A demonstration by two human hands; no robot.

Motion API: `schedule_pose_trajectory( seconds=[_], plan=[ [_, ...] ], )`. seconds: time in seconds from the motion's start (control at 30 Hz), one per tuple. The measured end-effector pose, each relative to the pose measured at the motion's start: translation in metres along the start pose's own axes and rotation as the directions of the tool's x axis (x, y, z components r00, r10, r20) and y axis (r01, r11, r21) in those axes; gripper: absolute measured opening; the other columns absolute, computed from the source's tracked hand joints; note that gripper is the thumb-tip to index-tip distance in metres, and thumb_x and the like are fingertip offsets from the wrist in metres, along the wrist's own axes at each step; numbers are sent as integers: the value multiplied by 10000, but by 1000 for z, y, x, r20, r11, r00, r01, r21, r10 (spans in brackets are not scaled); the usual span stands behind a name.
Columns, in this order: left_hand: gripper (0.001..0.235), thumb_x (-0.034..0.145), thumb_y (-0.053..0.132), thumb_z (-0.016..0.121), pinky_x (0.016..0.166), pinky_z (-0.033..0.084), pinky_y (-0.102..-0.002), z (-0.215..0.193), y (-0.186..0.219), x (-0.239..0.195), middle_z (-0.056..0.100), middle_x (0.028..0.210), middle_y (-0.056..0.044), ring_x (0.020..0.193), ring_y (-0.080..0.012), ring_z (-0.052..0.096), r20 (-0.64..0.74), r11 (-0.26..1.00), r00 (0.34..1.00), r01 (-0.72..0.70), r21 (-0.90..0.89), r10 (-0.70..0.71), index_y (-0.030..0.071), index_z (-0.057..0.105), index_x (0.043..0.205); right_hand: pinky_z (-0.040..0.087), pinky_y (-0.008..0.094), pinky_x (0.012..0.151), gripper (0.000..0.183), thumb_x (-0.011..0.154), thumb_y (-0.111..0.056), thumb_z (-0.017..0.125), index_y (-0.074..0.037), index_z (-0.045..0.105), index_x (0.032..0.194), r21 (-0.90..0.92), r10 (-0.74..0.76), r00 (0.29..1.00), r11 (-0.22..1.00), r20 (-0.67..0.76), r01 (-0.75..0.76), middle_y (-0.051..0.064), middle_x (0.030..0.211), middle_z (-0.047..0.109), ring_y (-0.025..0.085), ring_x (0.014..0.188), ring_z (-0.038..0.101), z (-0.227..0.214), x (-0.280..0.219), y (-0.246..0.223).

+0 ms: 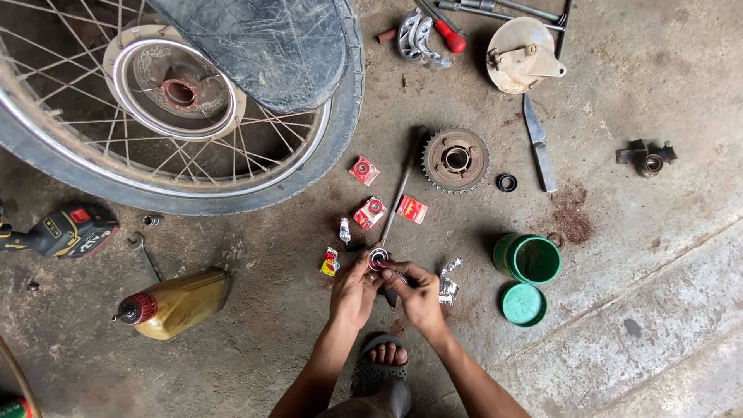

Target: The person sits on the floor and assembles small mechanical components, including bearings and springs, using their hands. They unwrap parts from packaging, place them into a cylindrical housing, and manipulate them to fit together.

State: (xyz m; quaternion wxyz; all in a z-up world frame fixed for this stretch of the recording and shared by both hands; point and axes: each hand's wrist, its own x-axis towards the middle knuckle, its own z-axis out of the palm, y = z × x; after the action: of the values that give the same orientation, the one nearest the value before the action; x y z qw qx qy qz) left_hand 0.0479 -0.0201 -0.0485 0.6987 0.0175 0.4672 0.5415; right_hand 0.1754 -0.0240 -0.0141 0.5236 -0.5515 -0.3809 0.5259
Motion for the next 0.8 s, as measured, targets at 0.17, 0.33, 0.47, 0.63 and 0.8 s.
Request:
schedule_pose_trajectory(
  seconds=[0.17, 0.33, 0.47, 0.63, 0.8],
  plan=[
    [182, 1004, 141, 637, 848, 628, -415, -1, 6, 4, 790, 1058, -153, 842, -259, 770, 19, 993, 999, -44, 109, 42, 40, 752, 1103, 311, 187, 294, 164, 888, -94, 732, 57, 714, 949, 640, 305, 873, 594, 380, -487, 73, 483, 458, 49, 331, 325, -27, 22, 52],
    [326, 1034, 190, 555, 1008, 565, -487, -17, 18, 10, 748, 1120, -261, 1051, -368, 741, 74, 995, 993, 89, 54, -93, 24, 684, 1282, 563, 430, 771, 182, 963, -161, 750, -8, 775, 1059, -311, -161, 971, 945, -175, 101, 285, 944, 734, 383, 906, 735, -25, 53, 13],
    [387, 1003, 168, 557, 1073, 514, -553, 5, 40, -7, 709, 1211, -281, 1159, -406, 687, 258, 995, 962, 102, -23, -93, 34, 629, 1359, 569, 424, 637, 270, 945, -68, 715, -68, 723, 1216, -643, -427, 903, 679, 46, 354, 163, 985, 652, 359, 786, 683, -53, 96, 76],
    [474, 1008, 251, 524, 1074, 504, -552, 6, 55, -19, 687, 1244, -302, 1147, -391, 693, 457, 994, 887, 99, -47, -66, 31, 556, 1427, 447, 403, 763, 352, 974, -197, 615, -191, 680, 1320, -863, -470, 765, 14, 440, 505, 92, 1081, 533, 308, 993, 522, -76, 115, 136],
    [507, 1008, 296, 525, 1028, 538, -489, -4, 56, -15, 687, 1260, -268, 1075, -319, 713, 498, 998, 865, 67, -18, -49, 54, 535, 1454, 423, 423, 774, 318, 987, -257, 603, -184, 697, 1281, -880, -497, 757, -28, 423, 473, 116, 1039, 561, 326, 956, 521, -74, 109, 131]
  ],
)
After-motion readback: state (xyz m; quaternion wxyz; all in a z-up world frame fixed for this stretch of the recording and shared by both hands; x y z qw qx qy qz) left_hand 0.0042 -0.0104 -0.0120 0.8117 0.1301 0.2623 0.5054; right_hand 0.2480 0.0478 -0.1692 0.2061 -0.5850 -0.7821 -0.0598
